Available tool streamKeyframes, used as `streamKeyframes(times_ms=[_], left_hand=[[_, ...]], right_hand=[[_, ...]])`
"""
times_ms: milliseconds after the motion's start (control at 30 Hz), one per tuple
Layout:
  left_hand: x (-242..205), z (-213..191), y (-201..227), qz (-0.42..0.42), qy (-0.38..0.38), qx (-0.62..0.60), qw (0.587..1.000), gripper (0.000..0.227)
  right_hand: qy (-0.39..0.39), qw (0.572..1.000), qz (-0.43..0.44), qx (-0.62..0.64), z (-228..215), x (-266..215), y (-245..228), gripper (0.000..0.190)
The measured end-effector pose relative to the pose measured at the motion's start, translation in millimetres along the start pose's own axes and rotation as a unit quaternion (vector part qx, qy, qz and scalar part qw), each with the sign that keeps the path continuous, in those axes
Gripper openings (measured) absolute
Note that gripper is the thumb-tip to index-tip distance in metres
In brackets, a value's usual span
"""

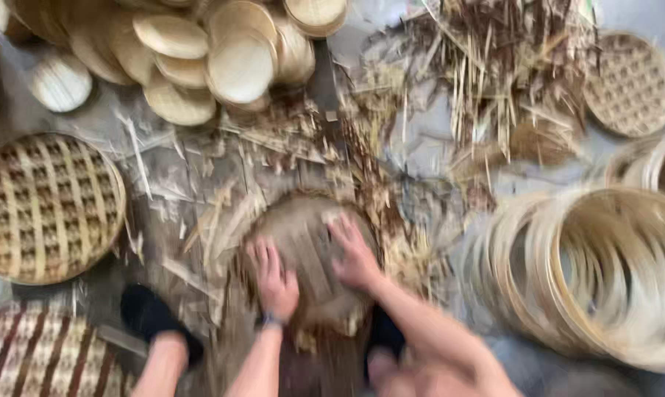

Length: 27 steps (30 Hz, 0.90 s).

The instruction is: The person assembles a woven basket by placing a pre-woven patterned base onto a wooden form, fitting a bamboo rim around the edge, and trimming the excess woven material with shears. The person repeats this process for multiple baskets, stacking the finished units.

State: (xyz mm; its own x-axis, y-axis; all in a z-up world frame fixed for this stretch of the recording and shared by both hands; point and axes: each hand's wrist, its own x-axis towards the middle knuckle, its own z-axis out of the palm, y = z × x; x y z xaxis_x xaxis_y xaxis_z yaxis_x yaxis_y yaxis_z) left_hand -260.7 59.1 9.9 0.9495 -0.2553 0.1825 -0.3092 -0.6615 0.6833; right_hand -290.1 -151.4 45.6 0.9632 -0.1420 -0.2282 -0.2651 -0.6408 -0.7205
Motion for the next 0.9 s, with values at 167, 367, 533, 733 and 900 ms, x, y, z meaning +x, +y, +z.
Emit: streamKeyframes(times_ms=[167,367,533,733,900], left_hand=[[5.4,3.5,-6.7,-0.009,-0.013,0.005,1.000,0.082],[2.8,8.1,-5.9,0.005,0.005,0.029,1.000,0.072],[7.4,9.5,6.4,0.005,-0.034,0.196,0.980,0.073],[12.3,53.7,66.9,-0.052,-0.175,0.036,0.983,0.113],[26.2,64.4,96.0,-0.106,-0.210,0.143,0.961,0.120]], right_hand=[[0.130,0.978,-0.161,-0.024,-16.6,6.0,63.6,0.054],[0.195,0.942,0.106,-0.252,-114.2,37.2,179.5,0.053],[0.120,0.924,0.163,-0.325,-114.5,55.3,221.3,0.064],[-0.125,0.924,0.357,-0.050,-123.5,58.7,209.5,0.043],[-0.169,0.894,0.413,0.039,-128.1,-25.4,157.1,0.055]])
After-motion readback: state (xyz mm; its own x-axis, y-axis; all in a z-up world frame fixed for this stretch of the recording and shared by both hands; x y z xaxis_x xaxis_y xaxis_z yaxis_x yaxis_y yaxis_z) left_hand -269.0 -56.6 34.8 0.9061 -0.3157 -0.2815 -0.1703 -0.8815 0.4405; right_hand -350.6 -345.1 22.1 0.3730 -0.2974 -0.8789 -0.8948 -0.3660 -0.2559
